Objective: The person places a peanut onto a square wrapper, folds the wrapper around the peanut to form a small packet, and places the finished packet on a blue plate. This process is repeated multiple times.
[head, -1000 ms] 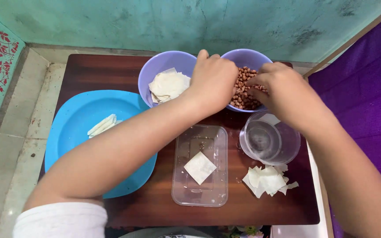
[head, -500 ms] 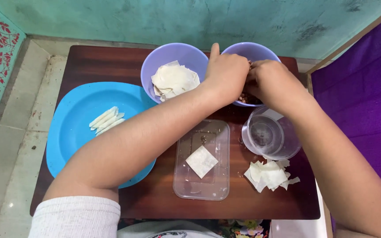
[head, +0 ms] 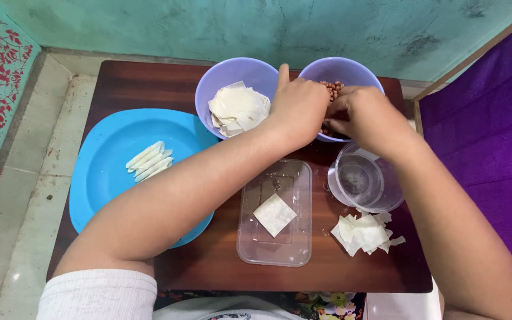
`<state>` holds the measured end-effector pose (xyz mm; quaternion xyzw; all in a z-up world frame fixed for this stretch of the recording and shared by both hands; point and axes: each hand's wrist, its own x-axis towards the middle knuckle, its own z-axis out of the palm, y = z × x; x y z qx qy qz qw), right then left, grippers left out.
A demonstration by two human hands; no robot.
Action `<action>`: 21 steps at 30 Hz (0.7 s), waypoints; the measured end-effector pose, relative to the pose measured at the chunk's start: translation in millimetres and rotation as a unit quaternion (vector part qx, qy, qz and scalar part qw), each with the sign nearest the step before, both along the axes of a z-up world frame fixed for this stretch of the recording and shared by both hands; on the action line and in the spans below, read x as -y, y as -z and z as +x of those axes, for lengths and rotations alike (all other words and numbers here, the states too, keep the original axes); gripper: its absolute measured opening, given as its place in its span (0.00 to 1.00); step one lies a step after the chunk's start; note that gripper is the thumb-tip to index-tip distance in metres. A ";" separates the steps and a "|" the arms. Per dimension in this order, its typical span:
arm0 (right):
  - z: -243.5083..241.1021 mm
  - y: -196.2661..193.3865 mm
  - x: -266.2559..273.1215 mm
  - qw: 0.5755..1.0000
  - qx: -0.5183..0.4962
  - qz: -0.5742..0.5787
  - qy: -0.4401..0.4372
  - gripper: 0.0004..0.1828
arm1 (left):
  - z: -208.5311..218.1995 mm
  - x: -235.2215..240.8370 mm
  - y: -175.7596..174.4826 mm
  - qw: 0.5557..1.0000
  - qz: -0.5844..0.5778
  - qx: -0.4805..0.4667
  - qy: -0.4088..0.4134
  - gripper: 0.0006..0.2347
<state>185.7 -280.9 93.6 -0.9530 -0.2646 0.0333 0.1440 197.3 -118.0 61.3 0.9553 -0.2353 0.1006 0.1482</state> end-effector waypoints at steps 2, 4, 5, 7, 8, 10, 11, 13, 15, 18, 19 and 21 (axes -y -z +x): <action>-2.1 -4.5 -5.4 1.000 -0.008 0.007 0.003 0.09 | 3.3 1.3 2.0 1.000 0.001 0.000 -0.004 0.06; -0.7 -1.4 -5.9 1.000 -0.017 0.014 0.007 0.09 | 7.9 3.2 4.1 1.000 0.001 -0.002 -0.008 0.06; 2.5 3.8 -4.9 1.000 -0.006 0.010 0.010 0.08 | 11.2 3.1 4.9 1.000 0.010 -0.022 -0.006 0.05; 10.0 15.4 -1.4 1.000 0.005 0.007 0.013 0.08 | 16.1 3.4 7.4 0.999 0.020 -0.043 -0.004 0.04; 14.3 21.7 1.0 1.000 0.017 0.002 0.015 0.08 | 17.8 3.9 9.1 0.998 0.025 -0.050 -0.004 0.04; 17.1 27.5 5.5 0.999 0.030 -0.003 0.019 0.08 | 18.3 5.4 9.0 0.998 0.030 -0.056 -0.003 0.04; 16.4 27.0 6.4 0.999 0.030 0.006 0.025 0.08 | 17.5 5.2 7.0 0.998 0.038 -0.059 -0.001 0.04; 11.0 19.5 5.5 0.999 0.032 0.015 0.030 0.08 | 12.9 3.2 0.4 0.997 0.047 -0.061 0.000 0.04; 0.8 5.7 3.2 0.999 0.038 -0.010 0.036 0.07 | 5.1 0.9 -8.0 0.997 0.039 -0.074 0.004 0.04; -13.6 -0.5 10.3 0.988 0.131 0.077 0.013 0.06 | -17.3 -8.0 -25.5 0.999 -0.022 -0.038 0.022 0.01; -27.1 -1.8 11.4 0.988 0.130 0.077 0.011 0.06 | -38.5 -15.6 -36.1 0.999 -0.023 -0.038 0.021 0.01; -54.1 -4.3 13.0 0.971 0.218 0.101 0.011 0.08 | -81.1 -31.2 -57.5 0.975 -0.079 0.196 0.063 0.03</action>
